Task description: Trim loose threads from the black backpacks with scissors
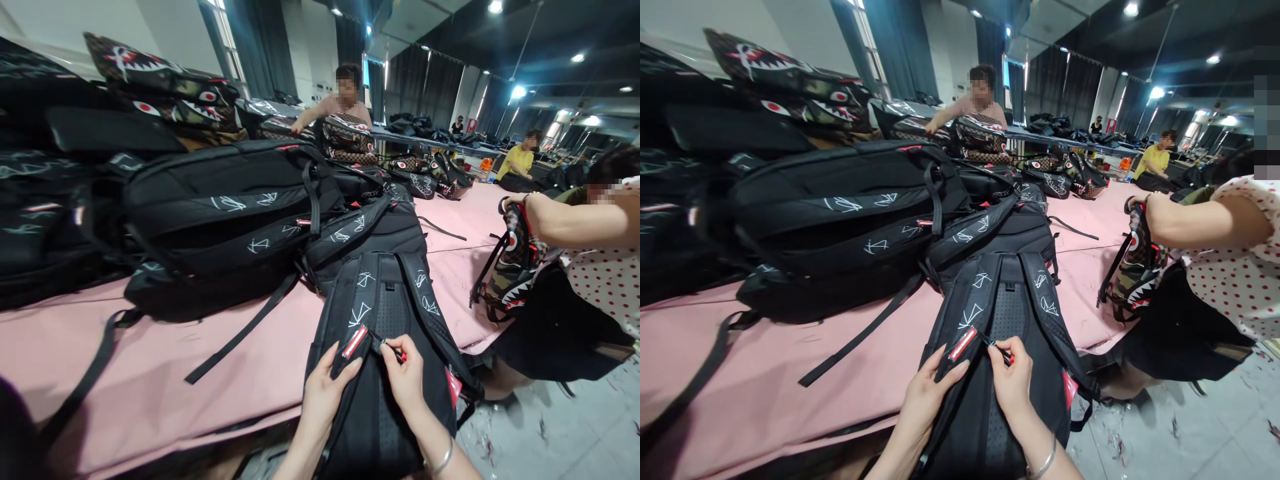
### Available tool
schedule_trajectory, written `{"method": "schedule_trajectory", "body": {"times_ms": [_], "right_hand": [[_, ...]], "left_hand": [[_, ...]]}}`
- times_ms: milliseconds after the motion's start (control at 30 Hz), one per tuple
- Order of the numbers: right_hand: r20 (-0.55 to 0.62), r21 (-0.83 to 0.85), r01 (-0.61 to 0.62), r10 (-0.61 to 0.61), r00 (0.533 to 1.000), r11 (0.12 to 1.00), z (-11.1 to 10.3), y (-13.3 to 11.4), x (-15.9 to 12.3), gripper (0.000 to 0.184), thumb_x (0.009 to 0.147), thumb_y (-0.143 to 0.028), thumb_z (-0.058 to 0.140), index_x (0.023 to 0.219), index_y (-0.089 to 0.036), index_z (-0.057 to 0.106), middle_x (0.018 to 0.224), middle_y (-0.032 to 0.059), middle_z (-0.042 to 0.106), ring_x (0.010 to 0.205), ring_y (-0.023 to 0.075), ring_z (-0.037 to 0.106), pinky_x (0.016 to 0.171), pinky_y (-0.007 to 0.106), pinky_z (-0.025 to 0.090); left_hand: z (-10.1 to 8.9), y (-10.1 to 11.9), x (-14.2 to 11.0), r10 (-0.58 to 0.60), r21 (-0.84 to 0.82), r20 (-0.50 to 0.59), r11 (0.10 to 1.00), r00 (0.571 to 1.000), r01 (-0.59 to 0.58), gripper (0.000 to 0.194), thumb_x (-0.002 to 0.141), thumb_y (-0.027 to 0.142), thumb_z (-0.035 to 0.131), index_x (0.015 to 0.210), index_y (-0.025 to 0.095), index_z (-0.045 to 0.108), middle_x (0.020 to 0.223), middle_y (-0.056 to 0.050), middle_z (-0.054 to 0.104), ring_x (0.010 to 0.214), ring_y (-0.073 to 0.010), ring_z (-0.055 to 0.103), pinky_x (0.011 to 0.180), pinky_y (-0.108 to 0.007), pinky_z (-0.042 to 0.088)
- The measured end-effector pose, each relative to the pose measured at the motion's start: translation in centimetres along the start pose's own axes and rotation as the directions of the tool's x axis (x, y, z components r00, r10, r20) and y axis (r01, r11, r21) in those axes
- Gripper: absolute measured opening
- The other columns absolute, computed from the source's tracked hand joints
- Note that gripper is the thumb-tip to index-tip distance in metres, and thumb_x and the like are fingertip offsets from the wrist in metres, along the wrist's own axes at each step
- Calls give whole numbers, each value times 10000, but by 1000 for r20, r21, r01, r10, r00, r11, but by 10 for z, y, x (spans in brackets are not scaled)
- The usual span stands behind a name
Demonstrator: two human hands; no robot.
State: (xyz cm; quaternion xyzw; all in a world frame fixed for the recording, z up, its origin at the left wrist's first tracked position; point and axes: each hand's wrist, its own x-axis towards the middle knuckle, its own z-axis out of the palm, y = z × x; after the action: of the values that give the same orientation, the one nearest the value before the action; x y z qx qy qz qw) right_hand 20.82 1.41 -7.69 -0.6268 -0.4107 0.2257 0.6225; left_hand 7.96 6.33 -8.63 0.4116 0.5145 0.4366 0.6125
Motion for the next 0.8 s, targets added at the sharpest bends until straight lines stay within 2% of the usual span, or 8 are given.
{"method": "schedule_trajectory", "body": {"times_ms": [267,367,633,800], "right_hand": [[54,-11,7,-6,999,1000,0,-4,6,134,779,-315,567,756,-183,572,723,5,603,698,152,573,648,257,459],[48,-27,31,-29,998,999,3,-2,8,133,774,-313,573,749,-182,572,723,7,609,702,156,579,652,260,460],[57,-14,103,-102,993,995,3,1,13,133,780,-300,574,734,-174,572,708,-2,600,685,141,575,637,246,458],[69,4,51,-51,996,999,-1,2,13,144,776,-316,588,766,-173,577,731,6,607,697,142,579,652,252,468]], "left_hand": [[0,6,-4,36,32,13,999,999,-37,618,612,314,730,1174,170,518,1233,-95,570,1145,-248,514,985,-366,407],[0,6,-5,35,20,27,999,999,-35,633,610,321,729,1182,162,511,1217,-95,582,1126,-248,530,977,-363,415],[-2,1,-1,-7,-60,9,998,1000,8,695,570,303,756,1193,146,491,1255,-111,548,1177,-258,481,1047,-388,324],[-5,3,-1,-28,-109,58,993,998,34,765,533,353,772,1207,136,481,1226,-128,568,1139,-270,514,1005,-393,376]]}}
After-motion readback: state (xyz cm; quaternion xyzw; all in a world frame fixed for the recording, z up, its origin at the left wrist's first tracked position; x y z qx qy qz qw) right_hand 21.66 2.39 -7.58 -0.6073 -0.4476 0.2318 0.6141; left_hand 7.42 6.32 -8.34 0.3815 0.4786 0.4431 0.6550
